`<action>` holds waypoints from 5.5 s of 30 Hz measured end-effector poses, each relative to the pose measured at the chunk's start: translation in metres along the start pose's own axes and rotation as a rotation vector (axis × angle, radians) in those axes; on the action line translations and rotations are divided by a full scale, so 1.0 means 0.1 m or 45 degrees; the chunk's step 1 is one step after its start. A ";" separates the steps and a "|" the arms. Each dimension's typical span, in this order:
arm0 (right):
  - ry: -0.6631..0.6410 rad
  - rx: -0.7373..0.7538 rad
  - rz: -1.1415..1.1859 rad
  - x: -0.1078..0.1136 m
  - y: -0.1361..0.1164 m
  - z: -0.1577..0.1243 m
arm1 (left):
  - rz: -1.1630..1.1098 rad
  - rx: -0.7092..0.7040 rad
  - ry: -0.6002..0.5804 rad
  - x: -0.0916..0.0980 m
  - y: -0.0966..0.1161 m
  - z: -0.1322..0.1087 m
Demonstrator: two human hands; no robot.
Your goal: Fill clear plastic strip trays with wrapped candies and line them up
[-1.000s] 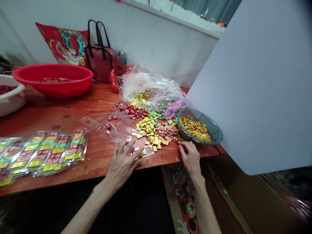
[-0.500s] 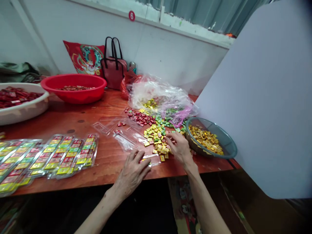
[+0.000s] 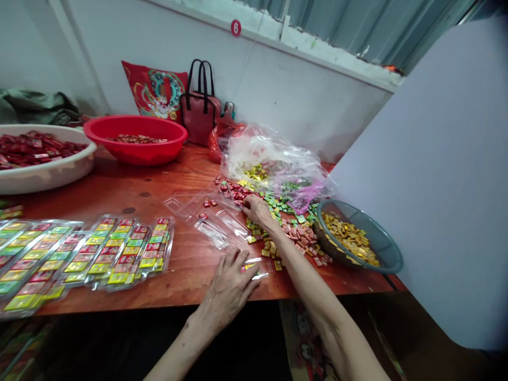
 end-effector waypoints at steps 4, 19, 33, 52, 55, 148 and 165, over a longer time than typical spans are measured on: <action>0.022 -0.026 0.118 0.14 0.06 -0.12 | -0.004 -0.011 -0.003 0.00 0.01 0.01; 0.209 -0.068 0.557 0.87 0.05 -1.44 | 0.019 -0.099 0.077 0.05 0.05 0.03; -0.314 0.298 0.320 0.53 -0.37 -1.52 | 0.007 -0.186 0.114 -0.01 0.01 0.02; 0.425 -0.466 -0.182 1.16 0.78 -2.40 | -0.077 -0.149 0.078 0.04 0.04 0.04; 0.340 -0.457 -0.321 1.06 0.94 -2.42 | -0.004 -0.148 0.047 0.02 0.06 0.06; 0.430 -0.418 0.548 0.78 -0.08 -2.35 | -0.033 -0.171 0.020 -0.01 0.05 0.04; 0.594 0.067 -0.120 0.40 -0.48 -2.25 | -0.128 -0.027 -0.012 0.11 0.07 0.03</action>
Point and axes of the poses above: each hand's wrist, its own z-axis towards the middle knuckle, its own x-axis out of the back of the hand, y = z × x, the point moved 9 cm from there along z, towards the middle knuckle, and after that the axes turned 4 degrees about -z, right-handed, at the moved point
